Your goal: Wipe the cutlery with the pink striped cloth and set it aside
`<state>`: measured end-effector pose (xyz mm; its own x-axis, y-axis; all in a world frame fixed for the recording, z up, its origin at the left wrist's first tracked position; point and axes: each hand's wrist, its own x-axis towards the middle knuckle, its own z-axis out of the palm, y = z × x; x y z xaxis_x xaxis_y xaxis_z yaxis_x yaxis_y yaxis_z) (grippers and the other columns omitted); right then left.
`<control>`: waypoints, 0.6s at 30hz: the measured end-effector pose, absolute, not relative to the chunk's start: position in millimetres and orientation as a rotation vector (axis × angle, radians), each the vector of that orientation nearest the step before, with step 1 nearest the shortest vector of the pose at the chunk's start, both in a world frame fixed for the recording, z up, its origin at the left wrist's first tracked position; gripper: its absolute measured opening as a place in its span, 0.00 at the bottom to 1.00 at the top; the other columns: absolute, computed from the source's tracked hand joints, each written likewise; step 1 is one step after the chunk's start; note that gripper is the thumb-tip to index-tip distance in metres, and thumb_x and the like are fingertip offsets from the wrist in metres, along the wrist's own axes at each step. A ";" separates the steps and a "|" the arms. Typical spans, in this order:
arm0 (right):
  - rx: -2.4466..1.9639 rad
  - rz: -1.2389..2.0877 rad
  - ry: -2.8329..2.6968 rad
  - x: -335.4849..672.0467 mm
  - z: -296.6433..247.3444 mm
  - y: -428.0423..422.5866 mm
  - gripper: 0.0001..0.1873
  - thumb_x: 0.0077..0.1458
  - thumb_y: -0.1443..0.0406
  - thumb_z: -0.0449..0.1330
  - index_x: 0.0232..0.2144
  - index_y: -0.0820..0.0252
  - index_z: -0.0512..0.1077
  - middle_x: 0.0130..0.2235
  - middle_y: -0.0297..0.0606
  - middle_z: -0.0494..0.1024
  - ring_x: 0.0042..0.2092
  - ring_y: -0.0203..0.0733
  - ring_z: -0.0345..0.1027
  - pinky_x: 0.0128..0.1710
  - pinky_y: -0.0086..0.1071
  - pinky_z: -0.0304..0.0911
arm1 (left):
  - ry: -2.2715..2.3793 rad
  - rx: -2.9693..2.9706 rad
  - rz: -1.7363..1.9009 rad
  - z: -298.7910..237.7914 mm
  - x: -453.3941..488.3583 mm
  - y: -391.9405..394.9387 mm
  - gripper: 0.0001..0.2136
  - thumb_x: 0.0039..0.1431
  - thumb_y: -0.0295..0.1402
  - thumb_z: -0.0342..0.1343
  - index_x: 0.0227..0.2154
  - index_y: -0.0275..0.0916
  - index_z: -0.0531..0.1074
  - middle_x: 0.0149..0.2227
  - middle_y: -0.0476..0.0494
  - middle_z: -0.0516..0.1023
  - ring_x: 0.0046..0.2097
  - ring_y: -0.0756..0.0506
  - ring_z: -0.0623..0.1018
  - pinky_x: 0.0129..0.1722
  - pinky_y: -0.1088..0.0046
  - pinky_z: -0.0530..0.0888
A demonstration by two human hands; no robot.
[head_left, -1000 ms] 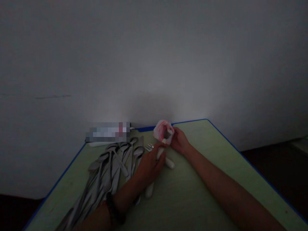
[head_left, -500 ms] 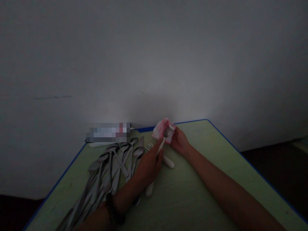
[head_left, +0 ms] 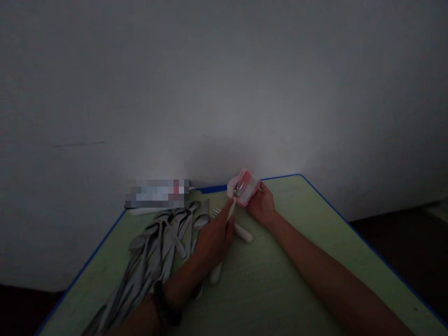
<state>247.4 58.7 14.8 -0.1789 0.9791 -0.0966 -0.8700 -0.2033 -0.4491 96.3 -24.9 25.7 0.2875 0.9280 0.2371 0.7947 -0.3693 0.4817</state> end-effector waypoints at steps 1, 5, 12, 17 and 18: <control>-0.436 1.763 -0.362 246.8 15.6 58.1 0.16 0.58 0.61 0.45 0.37 0.61 0.71 0.32 0.37 0.79 0.37 0.40 0.73 0.46 0.36 0.65 | 1.578 2.300 0.698 25.7 96.1 -25.1 0.24 0.64 0.35 0.40 0.62 0.41 0.48 0.45 0.38 0.76 0.40 0.43 0.77 0.40 0.68 0.70; -0.515 1.905 -0.445 244.9 18.0 53.5 0.14 0.57 0.65 0.47 0.35 0.63 0.71 0.27 0.36 0.78 0.31 0.39 0.73 0.43 0.36 0.66 | 1.581 2.322 0.680 25.6 95.0 -24.7 0.25 0.64 0.35 0.40 0.63 0.41 0.44 0.44 0.37 0.77 0.40 0.42 0.78 0.39 0.66 0.70; -0.500 1.916 -0.462 243.6 20.6 51.2 0.17 0.57 0.63 0.45 0.33 0.63 0.72 0.26 0.38 0.78 0.34 0.42 0.73 0.42 0.38 0.66 | 1.429 2.301 0.642 29.4 94.0 -25.7 0.26 0.64 0.38 0.39 0.63 0.39 0.45 0.36 0.40 0.79 0.35 0.42 0.78 0.37 0.66 0.71; -0.474 1.810 -0.366 243.0 16.9 58.1 0.15 0.57 0.62 0.47 0.32 0.61 0.72 0.27 0.36 0.78 0.32 0.40 0.72 0.40 0.35 0.67 | 1.303 2.301 0.670 29.9 95.2 -28.1 0.24 0.64 0.37 0.40 0.63 0.43 0.48 0.44 0.39 0.77 0.40 0.42 0.78 0.42 0.64 0.71; -0.484 1.800 -0.368 242.9 15.4 59.2 0.14 0.57 0.62 0.48 0.32 0.61 0.72 0.28 0.35 0.78 0.32 0.40 0.72 0.40 0.34 0.67 | 1.297 2.298 0.671 29.2 95.2 -28.1 0.24 0.64 0.37 0.40 0.62 0.42 0.48 0.46 0.38 0.76 0.41 0.41 0.77 0.43 0.63 0.70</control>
